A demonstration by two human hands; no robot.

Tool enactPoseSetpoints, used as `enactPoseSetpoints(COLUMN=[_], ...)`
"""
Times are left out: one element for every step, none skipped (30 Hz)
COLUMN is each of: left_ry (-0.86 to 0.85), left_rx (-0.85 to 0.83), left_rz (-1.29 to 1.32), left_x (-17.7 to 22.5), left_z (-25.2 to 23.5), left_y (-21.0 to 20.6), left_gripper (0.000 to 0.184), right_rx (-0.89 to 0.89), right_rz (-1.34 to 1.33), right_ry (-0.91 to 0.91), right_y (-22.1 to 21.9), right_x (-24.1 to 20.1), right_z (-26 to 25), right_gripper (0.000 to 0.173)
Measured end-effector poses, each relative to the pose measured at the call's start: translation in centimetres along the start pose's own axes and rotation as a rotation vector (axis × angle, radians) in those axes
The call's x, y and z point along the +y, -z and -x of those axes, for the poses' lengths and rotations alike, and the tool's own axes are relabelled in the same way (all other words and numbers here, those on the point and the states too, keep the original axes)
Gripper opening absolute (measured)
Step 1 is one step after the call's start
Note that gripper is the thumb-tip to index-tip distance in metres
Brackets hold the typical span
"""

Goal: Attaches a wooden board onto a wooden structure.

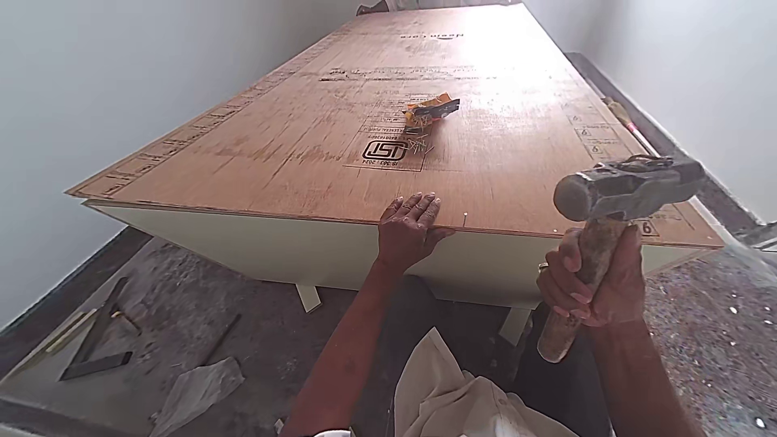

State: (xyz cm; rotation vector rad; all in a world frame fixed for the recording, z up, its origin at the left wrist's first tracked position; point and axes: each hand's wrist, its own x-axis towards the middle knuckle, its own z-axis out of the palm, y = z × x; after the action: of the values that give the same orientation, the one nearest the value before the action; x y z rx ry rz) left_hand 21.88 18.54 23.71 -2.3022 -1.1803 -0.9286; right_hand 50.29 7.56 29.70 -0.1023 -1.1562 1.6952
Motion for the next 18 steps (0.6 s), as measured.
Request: enactPoseSetpoints(left_ry=[0.000, 0.001, 0.003, 0.003, 0.003, 0.004, 0.004, 0.004, 0.004, 0.005, 0.005, 0.007, 0.007, 0.010, 0.010, 0.009, 0.009, 0.009], left_rx=[-0.003, -0.002, -0.001, 0.001, -0.004, -0.010, -0.010, -0.010, -0.008, -0.006, -0.004, -0.001, -0.001, -0.004, -0.006, -0.006, -0.004, -0.006], left_rz=[0.003, 0.003, 0.001, -0.001, -0.004, -0.007, -0.008, -0.007, -0.004, 0.000, 0.002, 0.003, 0.003, 0.000, -0.001, -0.002, -0.004, -0.003], left_x=[0.05, 0.05, 0.06, 0.04, 0.02, 0.00, -0.03, -0.01, -0.02, -0.01, -0.01, -0.02, -0.03, -0.03, -0.04, -0.03, -0.03, -0.02], left_z=[0.00, -0.07, -0.09, -0.11, -0.08, -0.06, -0.04, 0.00, -0.02, -0.01, 0.00, -0.02, -0.01, 0.03, 0.03, 0.03, 0.00, -0.01], left_y=[0.03, 0.06, 0.09, 0.09, 0.06, 0.02, -0.03, -0.05, -0.05, -0.02, -0.02, -0.06, -0.12, -0.14, -0.14, -0.12, -0.10, -0.07], left_gripper=[0.062, 0.062, 0.062, 0.063, 0.063, 0.064, 0.064, 0.064, 0.064, 0.063, 0.064, 0.064, 0.064, 0.064, 0.064, 0.063, 0.063, 0.063], right_rx=[0.007, 0.017, 0.029, 0.044, 0.053, 0.055, 0.052, 0.054, 0.058, 0.062, 0.065, 0.072, 0.078, 0.081, 0.080, 0.078, 0.078, 0.081], right_rz=[0.001, 0.007, 0.008, 0.005, -0.003, -0.012, -0.016, -0.017, -0.011, -0.001, 0.007, 0.009, 0.006, -0.001, -0.005, -0.006, -0.005, -0.004], right_ry=[-0.003, -0.006, -0.008, -0.010, -0.016, -0.019, -0.019, -0.019, -0.017, -0.016, -0.015, -0.014, -0.016, -0.019, -0.020, -0.020, -0.021, -0.022], right_y=[0.01, 0.01, -0.02, -0.04, -0.02, 0.03, 0.09, 0.10, 0.09, 0.06, 0.04, 0.07, 0.10, 0.14, 0.21, 0.32, 0.40, 0.43], right_x=[0.05, 0.06, 0.09, 0.16, 0.24, 0.31, 0.37, 0.43, 0.47, 0.53, 0.56, 0.58, 0.60, 0.62, 0.65, 0.69, 0.71, 0.75], right_z=[0.11, 0.14, 0.20, 0.26, 0.37, 0.45, 0.49, 0.54, 0.52, 0.53, 0.53, 0.54, 0.59, 0.63, 0.67, 0.73, 0.76, 0.80], right_gripper=[0.058, 0.057, 0.057, 0.056, 0.056, 0.056, 0.055, 0.054, 0.054, 0.055, 0.055, 0.056, 0.056, 0.056, 0.056, 0.056, 0.056, 0.056])
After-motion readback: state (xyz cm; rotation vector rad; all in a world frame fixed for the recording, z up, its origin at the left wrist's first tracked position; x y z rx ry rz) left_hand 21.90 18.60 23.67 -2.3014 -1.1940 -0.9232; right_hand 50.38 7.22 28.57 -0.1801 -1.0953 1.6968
